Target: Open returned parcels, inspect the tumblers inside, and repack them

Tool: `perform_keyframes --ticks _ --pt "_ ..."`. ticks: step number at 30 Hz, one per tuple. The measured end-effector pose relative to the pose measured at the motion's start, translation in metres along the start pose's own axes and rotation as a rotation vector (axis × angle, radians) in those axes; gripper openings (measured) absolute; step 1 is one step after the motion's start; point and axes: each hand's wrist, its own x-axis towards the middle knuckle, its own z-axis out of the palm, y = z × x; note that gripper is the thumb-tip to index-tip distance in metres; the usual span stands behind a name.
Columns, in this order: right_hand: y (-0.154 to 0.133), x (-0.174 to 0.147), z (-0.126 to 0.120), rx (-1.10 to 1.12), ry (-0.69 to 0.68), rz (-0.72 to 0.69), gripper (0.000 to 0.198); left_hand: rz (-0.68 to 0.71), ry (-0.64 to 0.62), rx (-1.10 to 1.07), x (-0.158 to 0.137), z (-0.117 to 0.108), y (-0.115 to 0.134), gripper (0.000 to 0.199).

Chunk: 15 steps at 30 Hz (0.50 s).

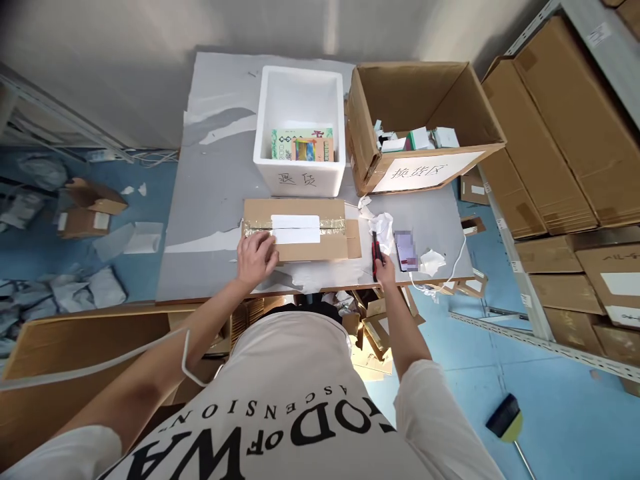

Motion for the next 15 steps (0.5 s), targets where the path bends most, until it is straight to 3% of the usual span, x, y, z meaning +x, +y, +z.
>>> perform_keyframes --ticks 3,7,9,12,15 --pt "0.008 0.004 0.026 -0.044 0.008 0.027 0.053 -0.103 0.049 -0.001 -0.001 -0.006 0.000 0.060" --pt "0.006 0.007 0.033 -0.106 0.077 0.059 0.053 -0.312 0.079 -0.140 -0.002 -0.009 -0.011 0.104" --pt "-0.001 0.003 0.035 -0.126 0.126 0.014 0.055 -0.451 0.071 -0.287 -0.003 -0.008 -0.022 0.116" --pt "-0.019 -0.011 0.044 -0.027 0.073 -0.160 0.058 -0.649 0.007 -0.559 -0.008 -0.001 -0.042 0.105" --pt "-0.044 -0.031 0.058 0.177 -0.177 -0.269 0.058 -0.746 -0.115 -0.844 -0.014 0.008 -0.055 0.078"
